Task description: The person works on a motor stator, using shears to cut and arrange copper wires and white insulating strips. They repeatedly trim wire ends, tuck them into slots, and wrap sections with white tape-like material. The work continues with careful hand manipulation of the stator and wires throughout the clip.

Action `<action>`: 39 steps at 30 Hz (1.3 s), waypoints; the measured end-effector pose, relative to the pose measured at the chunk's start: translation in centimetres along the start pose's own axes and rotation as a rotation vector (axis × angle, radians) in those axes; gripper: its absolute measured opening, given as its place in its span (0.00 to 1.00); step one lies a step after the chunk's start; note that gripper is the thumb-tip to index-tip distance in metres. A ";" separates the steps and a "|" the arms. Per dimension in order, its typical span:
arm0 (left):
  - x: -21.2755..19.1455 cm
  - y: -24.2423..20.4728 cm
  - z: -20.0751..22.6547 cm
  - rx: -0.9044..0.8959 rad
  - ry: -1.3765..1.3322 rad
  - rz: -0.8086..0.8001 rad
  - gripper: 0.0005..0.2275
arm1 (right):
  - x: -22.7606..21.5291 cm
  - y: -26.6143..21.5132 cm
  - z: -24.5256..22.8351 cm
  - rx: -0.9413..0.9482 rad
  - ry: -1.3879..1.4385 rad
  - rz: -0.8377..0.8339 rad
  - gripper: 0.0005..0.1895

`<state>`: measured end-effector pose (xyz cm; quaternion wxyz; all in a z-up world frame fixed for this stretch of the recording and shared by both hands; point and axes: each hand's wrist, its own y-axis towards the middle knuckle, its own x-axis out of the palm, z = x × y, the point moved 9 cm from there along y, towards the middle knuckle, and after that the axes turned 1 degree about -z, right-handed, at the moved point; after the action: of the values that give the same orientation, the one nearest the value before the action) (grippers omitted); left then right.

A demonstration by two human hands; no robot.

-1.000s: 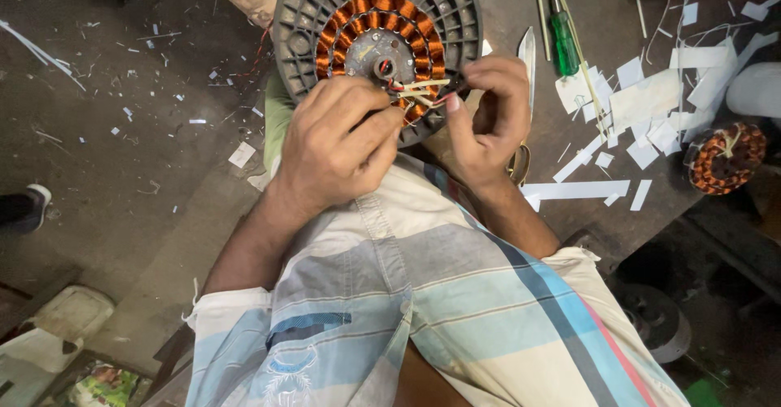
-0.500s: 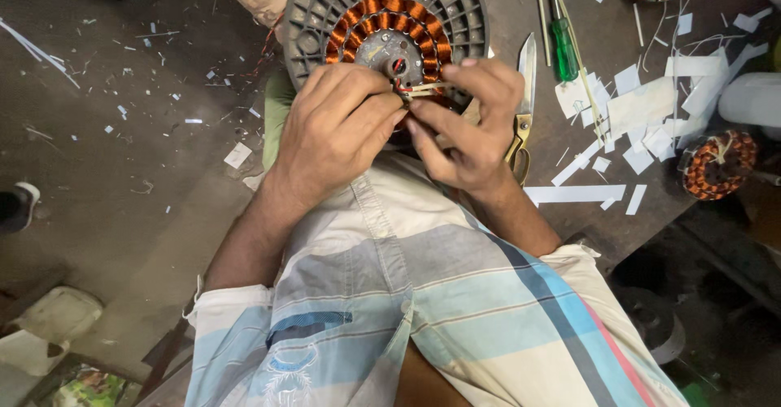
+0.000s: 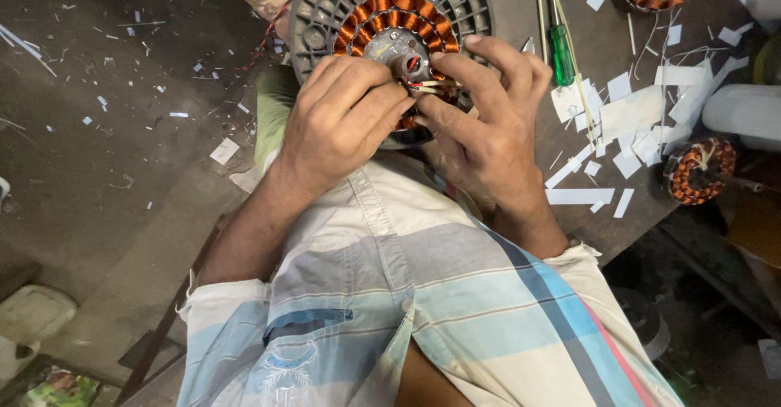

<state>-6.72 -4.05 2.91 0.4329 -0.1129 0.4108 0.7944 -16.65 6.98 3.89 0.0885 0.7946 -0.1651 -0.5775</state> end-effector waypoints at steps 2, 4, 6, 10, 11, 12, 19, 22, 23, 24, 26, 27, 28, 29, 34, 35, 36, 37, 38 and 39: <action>0.0 0.0 0.0 -0.005 0.001 -0.007 0.07 | 0.0 0.3 0.1 0.004 0.025 0.010 0.11; -0.1 0.0 -0.1 -0.009 0.001 -0.012 0.06 | -0.1 0.5 0.2 0.026 0.048 0.024 0.12; 0.0 0.0 -0.1 -0.012 -0.002 -0.018 0.06 | 0.0 0.3 0.1 0.076 0.065 0.025 0.12; 0.1 0.1 -0.2 -0.008 -0.005 -0.016 0.06 | 0.5 0.1 -0.4 0.114 0.022 0.034 0.13; 0.1 0.1 -0.2 -0.005 -0.005 -0.016 0.06 | 0.6 0.0 -0.5 0.118 0.014 0.042 0.12; 0.1 0.0 -0.2 -0.002 -0.005 -0.015 0.06 | 0.7 -0.1 -0.6 0.121 0.007 0.048 0.12; 0.1 0.0 -0.1 0.010 -0.001 -0.009 0.07 | 1.0 -0.1 -0.7 0.027 -0.058 0.099 0.11; 0.2 0.1 -0.2 0.007 0.005 -0.016 0.07 | 0.7 -0.2 -0.8 -0.027 -0.122 0.125 0.09; 0.2 0.1 -0.3 0.006 0.006 -0.022 0.07 | 0.8 -0.2 -0.7 -0.032 -0.130 0.089 0.09; 0.4 0.1 -0.3 0.007 0.005 -0.029 0.07 | 0.7 -0.4 -0.6 -0.035 -0.141 0.054 0.09; 0.5 0.2 -0.3 0.011 0.000 -0.020 0.07 | 0.6 -0.5 -0.4 -0.045 -0.123 0.006 0.11; 0.5 0.3 -0.3 0.015 -0.002 -0.016 0.07 | 0.6 -0.4 -0.2 -0.053 -0.093 -0.005 0.12; 0.6 0.3 -0.3 0.008 -0.002 -0.012 0.07 | 0.6 -0.2 -0.1 -0.064 -0.061 -0.016 0.12; 0.6 0.4 -0.4 0.002 -0.001 -0.008 0.07 | 0.4 -0.1 0.1 -0.059 -0.043 -0.027 0.12; 1.0 0.0 -0.8 -0.020 -0.001 0.003 0.08 | 0.3 0.5 0.3 -0.071 0.010 -0.033 0.10; 1.0 0.0 -0.9 -0.022 -0.012 0.009 0.08 | 0.4 0.5 0.5 -0.069 0.065 -0.032 0.11; 1.1 0.0 -1.0 -0.023 -0.025 0.013 0.08 | 0.5 0.5 0.7 -0.065 0.117 -0.030 0.12; 1.1 0.1 -1.1 -0.021 -0.040 0.027 0.09 | 0.7 0.5 0.9 -0.061 0.170 -0.028 0.14; 1.0 0.2 -1.2 -0.020 -0.053 0.040 0.10 | 0.8 0.6 1.4 -0.033 0.253 0.002 0.13; 0.9 0.3 -1.3 -0.018 -0.066 0.054 0.11 | 1.1 0.7 1.9 -0.004 0.337 0.033 0.11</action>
<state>-7.72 -4.53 1.74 0.4237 -0.0792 0.3918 0.8128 -18.29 6.04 2.49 0.1261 0.8772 -0.1598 -0.4349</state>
